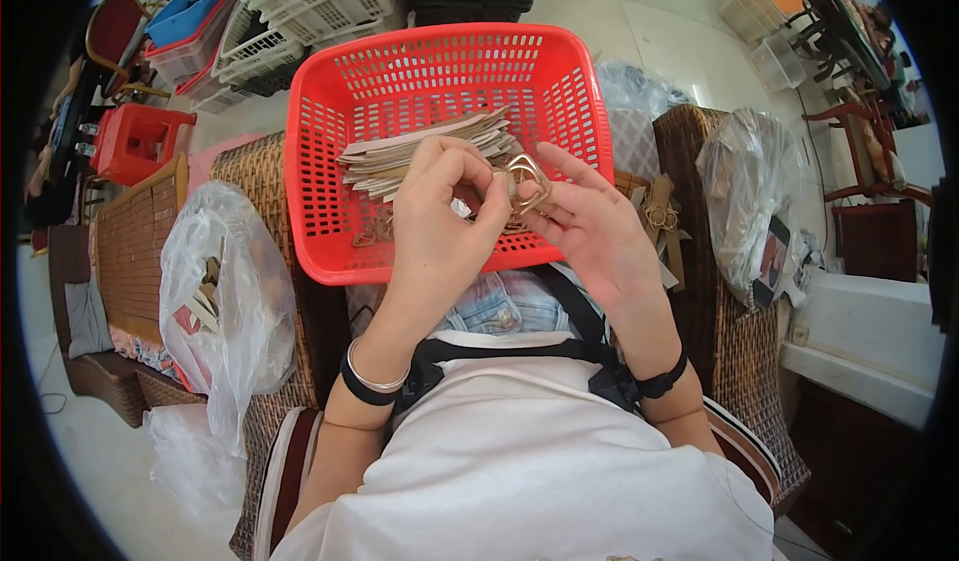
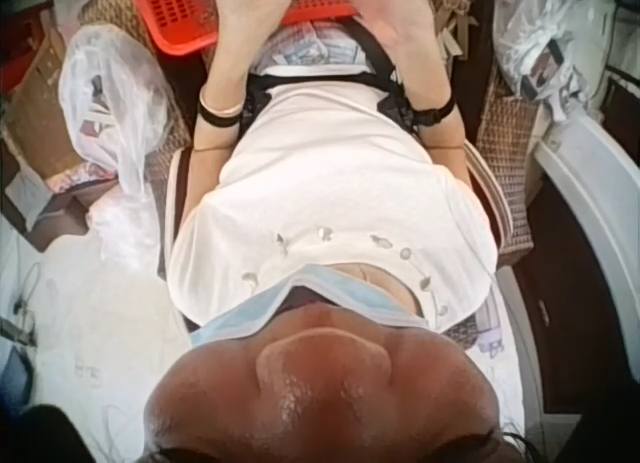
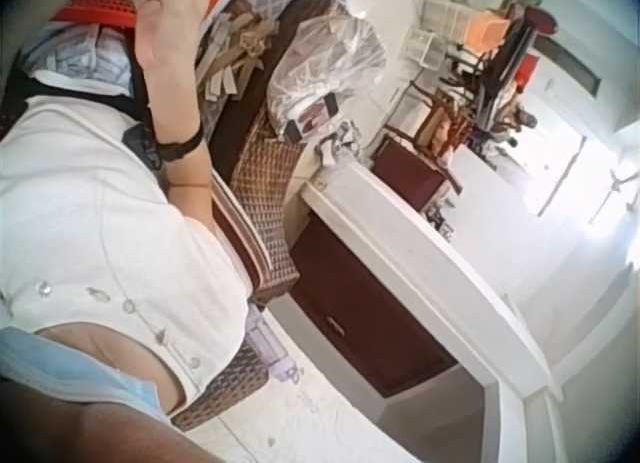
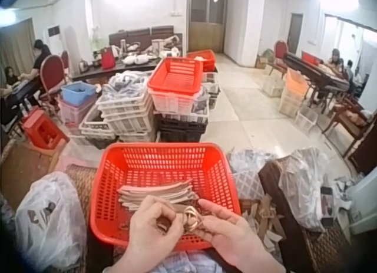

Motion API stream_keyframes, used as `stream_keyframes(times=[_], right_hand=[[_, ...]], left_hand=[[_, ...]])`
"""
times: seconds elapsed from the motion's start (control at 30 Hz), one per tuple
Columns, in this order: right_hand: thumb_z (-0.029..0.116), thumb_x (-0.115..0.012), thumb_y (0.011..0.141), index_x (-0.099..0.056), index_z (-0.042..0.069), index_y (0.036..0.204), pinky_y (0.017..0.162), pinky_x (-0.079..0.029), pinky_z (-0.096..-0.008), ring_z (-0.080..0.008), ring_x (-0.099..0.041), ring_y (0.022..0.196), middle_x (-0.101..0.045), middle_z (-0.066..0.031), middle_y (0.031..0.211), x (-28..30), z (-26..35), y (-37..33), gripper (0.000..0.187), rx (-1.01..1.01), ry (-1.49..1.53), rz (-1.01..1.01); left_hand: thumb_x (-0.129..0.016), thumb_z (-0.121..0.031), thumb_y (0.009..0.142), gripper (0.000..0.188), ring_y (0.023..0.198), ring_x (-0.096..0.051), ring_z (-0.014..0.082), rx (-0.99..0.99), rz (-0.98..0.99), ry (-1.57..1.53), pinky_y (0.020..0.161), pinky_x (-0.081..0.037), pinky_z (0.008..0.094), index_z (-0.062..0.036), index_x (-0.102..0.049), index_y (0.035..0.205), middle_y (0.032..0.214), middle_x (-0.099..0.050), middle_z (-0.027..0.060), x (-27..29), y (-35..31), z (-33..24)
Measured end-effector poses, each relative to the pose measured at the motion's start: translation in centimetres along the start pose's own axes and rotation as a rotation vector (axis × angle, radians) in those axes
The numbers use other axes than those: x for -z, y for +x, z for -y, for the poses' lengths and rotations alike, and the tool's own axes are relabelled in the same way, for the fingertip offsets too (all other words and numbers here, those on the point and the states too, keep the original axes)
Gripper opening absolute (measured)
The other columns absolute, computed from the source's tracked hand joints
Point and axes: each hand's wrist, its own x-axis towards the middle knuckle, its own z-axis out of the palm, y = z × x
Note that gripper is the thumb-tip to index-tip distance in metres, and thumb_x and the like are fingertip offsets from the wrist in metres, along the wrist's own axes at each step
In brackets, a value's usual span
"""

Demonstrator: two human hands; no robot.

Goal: Assembling brown paper tags onto small metal rings and stacking them in a red basket.

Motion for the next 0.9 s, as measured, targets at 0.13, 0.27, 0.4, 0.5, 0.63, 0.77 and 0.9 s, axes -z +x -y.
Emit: stream_keyframes(times=[0.13,0.27,0.4,0.5,0.63,0.77,0.9], right_hand=[[-0.003,-0.064,0.082,-0.049,-0.002,0.124,0.089,-0.049,-0.0303,-0.0162,-0.061,0.097,-0.064,-0.0111,0.103,0.8,-0.6,0.4,0.044,0.102,-0.078,0.055],[-0.004,-0.067,0.080,-0.055,-0.003,0.116,0.086,-0.051,-0.0287,-0.0143,-0.062,0.095,-0.065,-0.0103,0.100,0.9,-0.7,0.3,0.038,0.200,-0.164,0.057],[-0.003,-0.070,0.078,-0.064,-0.003,0.097,0.075,-0.053,-0.0251,-0.0116,-0.064,0.081,-0.067,-0.0082,0.089,0.1,0.6,-0.6,0.019,0.229,-0.502,-0.018],[-0.001,-0.070,0.079,-0.066,-0.004,0.090,0.069,-0.053,-0.0228,-0.0100,-0.063,0.073,-0.068,-0.0068,0.083,0.3,1.1,-0.9,0.013,0.263,-0.658,-0.075],[0.000,-0.070,0.080,-0.065,-0.004,0.090,0.065,-0.052,-0.0209,-0.0075,-0.062,0.070,-0.067,-0.0049,0.078,1.2,0.6,-0.3,0.012,0.406,-0.877,-0.167],[0.001,-0.071,0.080,-0.064,-0.003,0.089,0.064,-0.050,-0.0200,-0.0061,-0.061,0.070,-0.067,-0.0047,0.079,0.3,0.4,-0.2,0.012,0.407,-0.709,-0.132],[0.000,-0.069,0.081,-0.062,-0.002,0.086,0.063,-0.049,-0.0198,-0.0059,-0.061,0.070,-0.065,-0.0037,0.078,-0.1,0.1,-0.5,0.008,0.622,-0.735,-0.171]], left_hand=[[-0.064,0.004,0.081,0.010,0.076,-0.050,0.0063,-0.038,0.009,0.002,0.063,-0.043,0.0195,0.0019,-0.054,0.078,0.094,-0.049,0.0056,-0.1,-0.2,-0.6],[-0.065,0.003,0.080,0.010,0.076,-0.049,0.0069,-0.143,0.030,0.009,0.063,-0.043,0.0199,0.0019,-0.055,0.079,0.094,-0.049,0.0053,-0.4,-0.6,-1.2],[-0.066,0.001,0.081,0.010,0.077,-0.050,0.0080,-0.109,0.085,-0.017,0.064,-0.043,0.0202,0.0018,-0.056,0.079,0.094,-0.050,0.0060,-0.2,-0.6,-1.4],[-0.066,0.001,0.080,0.009,0.081,-0.054,0.0107,-0.065,0.212,-0.025,0.066,-0.044,0.0218,0.0013,-0.057,0.078,0.098,-0.053,0.0077,0.2,-0.1,-1.4],[-0.067,0.002,0.077,0.009,0.085,-0.057,0.0147,-0.085,0.202,0.083,0.070,-0.046,0.0248,0.0011,-0.057,0.078,0.102,-0.054,0.0095,-0.3,-0.2,-1.0],[-0.066,0.004,0.074,0.012,0.086,-0.059,0.0180,-0.268,0.064,0.211,0.073,-0.048,0.0286,0.0002,-0.056,0.075,0.101,-0.055,0.0104,-0.4,-0.5,-2.1],[-0.065,0.007,0.070,0.014,0.083,-0.059,0.0199,-0.257,-0.062,0.073,0.071,-0.049,0.0301,-0.0012,-0.054,0.072,0.097,-0.056,0.0111,0.1,-1.3,-2.5]])
